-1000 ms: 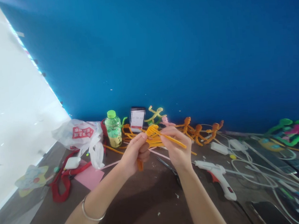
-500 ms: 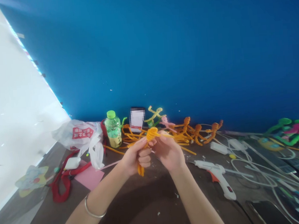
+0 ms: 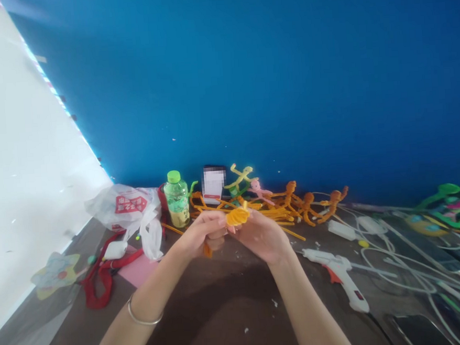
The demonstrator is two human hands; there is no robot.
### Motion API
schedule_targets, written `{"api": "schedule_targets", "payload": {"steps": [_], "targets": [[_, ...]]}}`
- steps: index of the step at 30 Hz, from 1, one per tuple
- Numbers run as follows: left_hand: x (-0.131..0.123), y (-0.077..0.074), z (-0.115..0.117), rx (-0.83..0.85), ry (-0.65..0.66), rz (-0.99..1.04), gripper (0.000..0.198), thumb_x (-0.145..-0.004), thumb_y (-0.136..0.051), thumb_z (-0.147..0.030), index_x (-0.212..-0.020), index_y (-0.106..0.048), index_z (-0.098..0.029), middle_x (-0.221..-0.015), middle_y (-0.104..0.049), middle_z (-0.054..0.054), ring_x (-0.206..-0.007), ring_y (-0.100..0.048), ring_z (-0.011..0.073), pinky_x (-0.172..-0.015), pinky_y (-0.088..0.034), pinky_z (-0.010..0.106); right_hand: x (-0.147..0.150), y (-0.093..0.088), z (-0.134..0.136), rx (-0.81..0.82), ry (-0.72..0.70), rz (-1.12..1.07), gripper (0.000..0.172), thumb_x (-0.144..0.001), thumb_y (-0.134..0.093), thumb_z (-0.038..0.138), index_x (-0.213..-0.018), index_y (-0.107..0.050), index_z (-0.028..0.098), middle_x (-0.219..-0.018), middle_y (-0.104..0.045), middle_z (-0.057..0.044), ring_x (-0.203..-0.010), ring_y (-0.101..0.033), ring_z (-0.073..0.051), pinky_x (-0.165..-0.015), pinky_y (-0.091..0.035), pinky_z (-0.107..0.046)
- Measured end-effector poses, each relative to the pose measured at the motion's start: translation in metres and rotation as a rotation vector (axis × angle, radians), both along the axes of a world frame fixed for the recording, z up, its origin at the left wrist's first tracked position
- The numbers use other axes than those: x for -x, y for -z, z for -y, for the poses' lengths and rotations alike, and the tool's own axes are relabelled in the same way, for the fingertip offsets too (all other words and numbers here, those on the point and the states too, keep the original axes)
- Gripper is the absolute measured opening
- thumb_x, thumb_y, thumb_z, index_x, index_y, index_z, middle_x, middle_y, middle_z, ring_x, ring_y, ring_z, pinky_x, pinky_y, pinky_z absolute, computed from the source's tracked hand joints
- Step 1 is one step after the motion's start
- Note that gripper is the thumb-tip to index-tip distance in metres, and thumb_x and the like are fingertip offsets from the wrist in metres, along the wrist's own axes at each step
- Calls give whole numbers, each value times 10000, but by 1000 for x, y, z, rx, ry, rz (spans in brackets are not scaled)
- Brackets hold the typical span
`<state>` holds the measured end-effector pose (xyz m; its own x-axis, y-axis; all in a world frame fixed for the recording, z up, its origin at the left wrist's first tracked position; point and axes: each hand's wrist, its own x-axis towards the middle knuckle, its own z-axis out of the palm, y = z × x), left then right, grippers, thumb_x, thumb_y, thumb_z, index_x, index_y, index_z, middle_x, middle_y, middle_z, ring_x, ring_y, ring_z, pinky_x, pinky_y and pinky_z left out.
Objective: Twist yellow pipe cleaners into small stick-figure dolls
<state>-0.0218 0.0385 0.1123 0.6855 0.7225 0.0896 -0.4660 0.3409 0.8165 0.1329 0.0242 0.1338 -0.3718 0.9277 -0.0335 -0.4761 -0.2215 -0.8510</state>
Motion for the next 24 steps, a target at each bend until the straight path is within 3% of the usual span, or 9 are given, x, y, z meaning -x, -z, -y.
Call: {"api": "schedule_targets", "payload": {"steps": [6, 9, 12, 18, 24], "targets": [[22, -17, -5, -328, -78, -336, 249, -742, -580, -372, -677, -632, -137, -397, -323, -60, -356, -256, 32, -372, -217, 173, -9, -5, 2, -36, 12, 113, 195, -608, -730, 295, -761, -646, 208, -778, -643, -15, -732, -598, -155, -736, -464, -308], [30, -28, -5, -562, -143, -533, 255, -737, -576, -365, -634, -624, -137, -528, -497, -3, -462, -396, 62, -432, -295, 184, -14, -9, 2, -100, 27, 237, 180, -614, -736, 271, -759, -654, 201, -794, -656, -17, -740, -609, -152, -727, -472, -299], [32, -35, -4, -753, -128, -699, 259, -774, -524, -336, -657, -626, -128, -582, -543, 7, -510, -425, 71, -457, -310, 180, -18, -11, 2, -171, 54, 395, 194, -608, -740, 250, -773, -662, 185, -792, -666, -24, -743, -613, -157, -713, -478, -291], [27, -38, 4, -1054, -181, -869, 218, -806, -471, -238, -719, -646, -142, -603, -599, -2, -522, -463, 73, -500, -327, 175, -18, -14, 4, -331, 177, 725, 134, -648, -697, 256, -732, -657, 161, -741, -673, -34, -718, -622, -172, -670, -488, -272], [22, -34, 8, -1173, -323, -1011, 214, -813, -462, -230, -834, -669, -182, -729, -671, 26, -580, -543, 110, -535, -360, 201, -10, -17, 7, -438, 333, 865, 98, -711, -622, 249, -694, -652, 158, -724, -679, -45, -693, -633, -187, -637, -499, -278]]}}
